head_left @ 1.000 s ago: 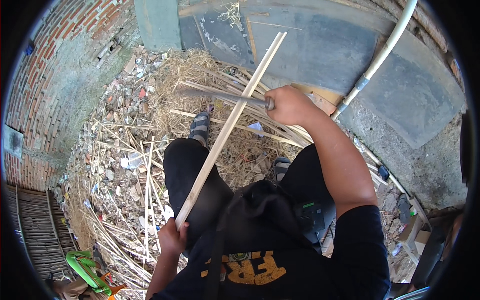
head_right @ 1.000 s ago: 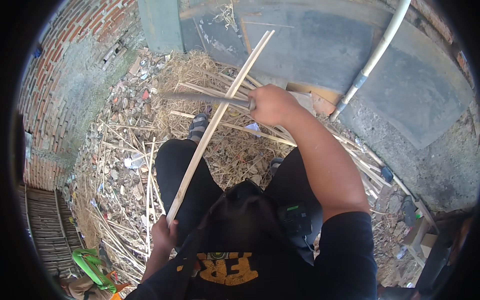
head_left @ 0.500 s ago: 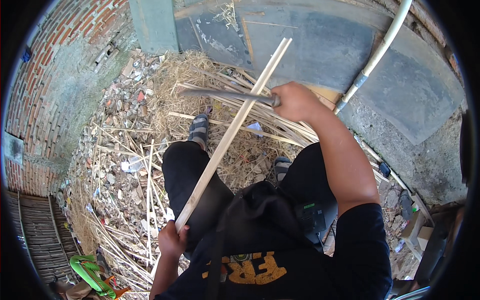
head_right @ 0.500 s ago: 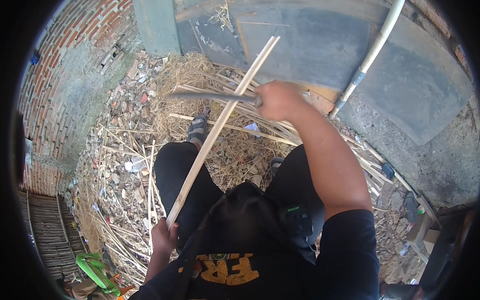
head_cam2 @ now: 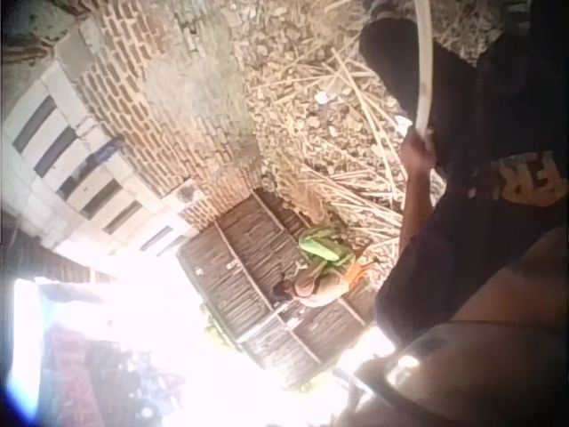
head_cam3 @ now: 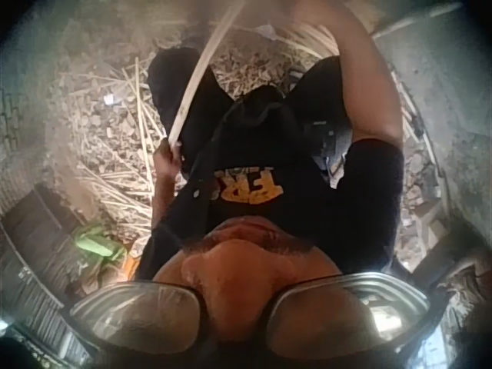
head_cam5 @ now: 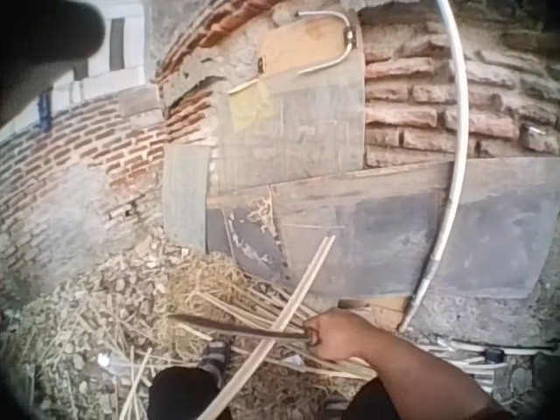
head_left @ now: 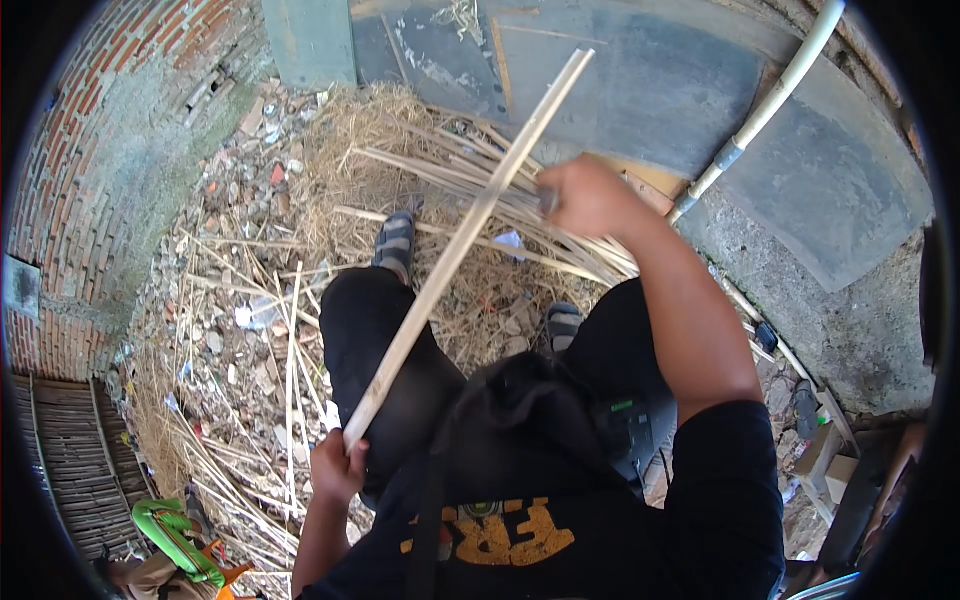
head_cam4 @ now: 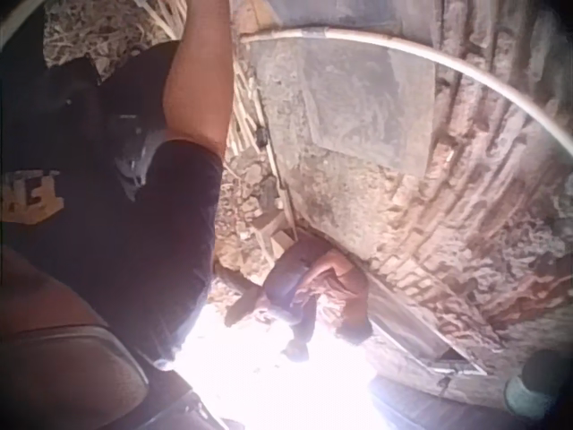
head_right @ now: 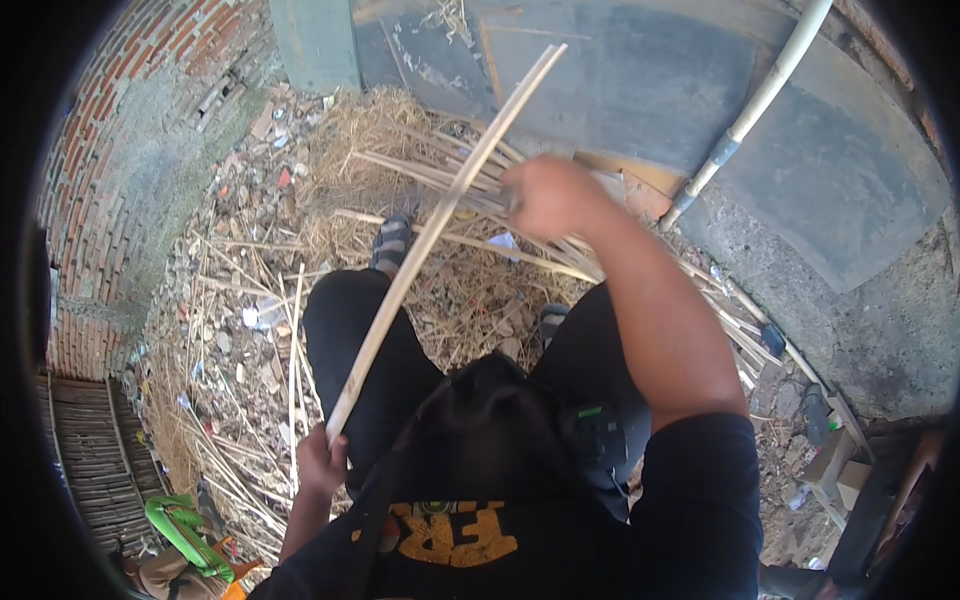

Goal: The person shaves a long bamboo strip using a large knife while sitting on the ground, removing thin shavings to smooth the surface.

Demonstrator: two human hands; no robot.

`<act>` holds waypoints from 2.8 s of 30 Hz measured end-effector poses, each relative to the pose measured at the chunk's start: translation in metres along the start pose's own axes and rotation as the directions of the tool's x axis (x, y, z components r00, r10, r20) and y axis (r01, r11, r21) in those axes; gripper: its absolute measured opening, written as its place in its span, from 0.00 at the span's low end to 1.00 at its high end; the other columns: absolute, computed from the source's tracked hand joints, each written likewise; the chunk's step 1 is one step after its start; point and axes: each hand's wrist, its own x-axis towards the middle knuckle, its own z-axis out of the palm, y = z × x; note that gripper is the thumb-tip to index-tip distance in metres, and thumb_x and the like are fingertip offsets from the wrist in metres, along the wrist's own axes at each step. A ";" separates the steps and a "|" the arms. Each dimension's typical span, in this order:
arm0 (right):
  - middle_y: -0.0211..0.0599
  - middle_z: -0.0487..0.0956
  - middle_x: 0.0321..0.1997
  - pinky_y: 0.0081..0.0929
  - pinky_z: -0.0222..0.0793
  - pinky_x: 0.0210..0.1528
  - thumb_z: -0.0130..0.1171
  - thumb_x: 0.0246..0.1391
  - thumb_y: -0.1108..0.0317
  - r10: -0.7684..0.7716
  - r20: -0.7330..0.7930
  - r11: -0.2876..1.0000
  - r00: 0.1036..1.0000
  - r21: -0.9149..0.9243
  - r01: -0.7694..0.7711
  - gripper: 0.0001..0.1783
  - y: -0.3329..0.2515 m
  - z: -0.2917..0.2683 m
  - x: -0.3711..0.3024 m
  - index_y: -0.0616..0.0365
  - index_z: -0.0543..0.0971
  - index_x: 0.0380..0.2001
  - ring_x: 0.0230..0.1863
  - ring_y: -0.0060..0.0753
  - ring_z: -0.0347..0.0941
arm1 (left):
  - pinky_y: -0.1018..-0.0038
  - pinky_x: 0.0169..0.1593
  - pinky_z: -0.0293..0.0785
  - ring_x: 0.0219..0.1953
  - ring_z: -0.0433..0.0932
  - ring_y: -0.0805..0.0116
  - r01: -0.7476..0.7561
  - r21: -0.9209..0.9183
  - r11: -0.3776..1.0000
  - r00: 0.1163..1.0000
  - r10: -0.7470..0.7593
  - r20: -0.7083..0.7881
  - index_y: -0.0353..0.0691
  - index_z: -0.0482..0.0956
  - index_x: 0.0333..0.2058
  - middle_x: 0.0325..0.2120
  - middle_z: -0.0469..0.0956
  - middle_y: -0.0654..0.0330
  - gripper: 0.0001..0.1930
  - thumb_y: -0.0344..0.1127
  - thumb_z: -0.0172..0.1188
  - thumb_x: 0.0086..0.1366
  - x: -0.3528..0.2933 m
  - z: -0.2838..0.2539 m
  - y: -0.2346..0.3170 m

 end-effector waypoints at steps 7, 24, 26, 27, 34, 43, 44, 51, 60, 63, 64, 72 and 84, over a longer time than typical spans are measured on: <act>0.53 0.83 0.39 0.41 0.75 0.49 0.62 0.44 0.65 0.231 -0.148 0.968 0.962 0.130 -0.213 0.20 0.017 -0.020 0.002 0.57 0.83 0.43 0.43 0.55 0.80 | 0.54 0.22 0.65 0.19 0.73 0.37 -0.011 0.042 0.999 1.000 0.010 0.009 0.36 0.67 0.22 0.13 0.69 0.44 0.26 0.53 0.59 0.67 0.001 -0.005 0.011; 0.57 0.81 0.35 0.39 0.74 0.47 0.66 0.44 0.62 -0.020 -0.027 0.995 0.999 -0.096 0.017 0.22 -0.021 -0.013 -0.012 0.63 0.82 0.42 0.38 0.53 0.80 | 0.53 0.22 0.65 0.19 0.73 0.36 -0.023 0.054 0.998 0.999 0.025 -0.046 0.37 0.65 0.23 0.13 0.69 0.45 0.23 0.49 0.60 0.67 -0.007 0.003 0.003; 0.56 0.82 0.35 0.39 0.74 0.47 0.65 0.43 0.62 -0.026 -0.013 0.988 1.000 -0.152 0.024 0.20 -0.015 -0.013 -0.005 0.63 0.82 0.39 0.37 0.50 0.80 | 0.53 0.22 0.65 0.18 0.72 0.37 -0.013 0.041 0.999 1.000 0.014 -0.023 0.37 0.65 0.23 0.13 0.69 0.45 0.23 0.48 0.60 0.66 -0.010 0.002 -0.003; 0.55 0.82 0.35 0.38 0.74 0.47 0.65 0.43 0.62 0.080 -0.107 0.996 0.991 0.041 -0.076 0.20 0.017 -0.013 0.003 0.63 0.82 0.40 0.37 0.50 0.80 | 0.53 0.22 0.65 0.18 0.72 0.37 -0.005 0.021 1.000 1.000 0.006 -0.028 0.37 0.65 0.23 0.12 0.69 0.46 0.23 0.49 0.60 0.66 -0.003 0.006 0.000; 0.53 0.83 0.42 0.40 0.75 0.51 0.62 0.45 0.62 0.364 -0.237 0.907 0.901 0.309 -0.285 0.21 0.055 -0.018 0.010 0.57 0.83 0.45 0.47 0.53 0.79 | 0.55 0.22 0.64 0.17 0.72 0.39 -0.026 0.073 0.997 0.999 0.029 -0.032 0.37 0.66 0.23 0.13 0.70 0.46 0.25 0.52 0.60 0.67 -0.003 -0.002 0.007; 0.52 0.82 0.37 0.42 0.74 0.47 0.64 0.45 0.64 0.129 -0.042 0.990 0.991 0.071 -0.125 0.21 0.020 -0.023 -0.010 0.59 0.82 0.45 0.42 0.53 0.79 | 0.63 0.23 0.62 0.18 0.71 0.61 0.058 -0.236 0.970 0.988 -0.022 0.152 0.35 0.68 0.24 0.13 0.68 0.51 0.28 0.56 0.53 0.70 -0.034 -0.005 -0.007; 0.52 0.83 0.42 0.42 0.74 0.51 0.62 0.45 0.65 0.197 -0.036 0.970 0.980 0.151 -0.189 0.23 0.035 -0.019 -0.003 0.58 0.82 0.47 0.46 0.54 0.79 | 0.63 0.24 0.63 0.18 0.70 0.61 0.069 -0.245 0.967 0.986 -0.029 0.161 0.34 0.69 0.24 0.13 0.68 0.51 0.28 0.56 0.52 0.71 -0.035 -0.005 -0.010; 0.57 0.82 0.39 0.40 0.75 0.48 0.63 0.45 0.64 0.106 -0.047 0.992 0.993 0.076 -0.102 0.23 -0.002 -0.023 -0.008 0.64 0.81 0.46 0.42 0.53 0.80 | 0.66 0.25 0.63 0.19 0.67 0.67 0.125 -0.362 0.924 0.968 -0.033 0.249 0.34 0.72 0.25 0.14 0.69 0.55 0.28 0.56 0.49 0.72 -0.027 -0.010 -0.012; 0.60 0.82 0.42 0.40 0.74 0.52 0.59 0.45 0.66 0.279 -0.233 0.953 0.932 0.186 -0.239 0.24 0.056 -0.014 0.009 0.66 0.81 0.47 0.46 0.55 0.80 | 0.59 0.21 0.63 0.17 0.73 0.43 0.012 -0.141 0.990 0.990 0.009 0.144 0.36 0.68 0.22 0.12 0.69 0.46 0.28 0.55 0.49 0.71 -0.025 -0.006 -0.010; 0.55 0.83 0.38 0.43 0.74 0.51 0.60 0.43 0.67 0.217 -0.098 0.972 0.971 0.112 -0.206 0.20 0.006 -0.020 0.000 0.60 0.83 0.43 0.43 0.55 0.80 | 0.58 0.21 0.63 0.18 0.73 0.41 0.051 -0.179 0.983 0.988 -0.024 0.153 0.36 0.68 0.22 0.13 0.69 0.46 0.28 0.56 0.49 0.71 -0.027 -0.007 -0.009; 0.53 0.83 0.37 0.45 0.74 0.50 0.60 0.42 0.67 0.162 -0.006 0.987 0.987 0.010 -0.162 0.19 -0.009 -0.024 -0.004 0.58 0.83 0.41 0.42 0.54 0.80 | 0.58 0.21 0.63 0.18 0.73 0.41 0.059 -0.214 0.975 0.988 -0.027 0.149 0.36 0.68 0.22 0.13 0.69 0.46 0.28 0.56 0.49 0.71 -0.027 -0.006 -0.008; 0.58 0.81 0.36 0.42 0.74 0.45 0.63 0.47 0.65 0.289 -0.073 0.946 0.954 0.177 -0.273 0.21 0.026 -0.026 0.003 0.68 0.81 0.42 0.40 0.52 0.80 | 0.54 0.21 0.64 0.17 0.72 0.39 -0.028 -0.038 0.999 0.999 0.029 0.035 0.36 0.67 0.25 0.12 0.68 0.46 0.26 0.55 0.51 0.70 -0.031 0.005 -0.001; 0.55 0.82 0.38 0.45 0.74 0.48 0.59 0.44 0.69 0.225 0.030 0.968 0.974 0.107 -0.226 0.17 0.009 -0.021 0.006 0.60 0.83 0.40 0.42 0.54 0.79 | 0.53 0.20 0.66 0.17 0.74 0.40 -0.020 0.138 0.990 0.999 0.024 -0.026 0.38 0.69 0.26 0.11 0.70 0.48 0.25 0.57 0.55 0.68 -0.028 0.006 0.001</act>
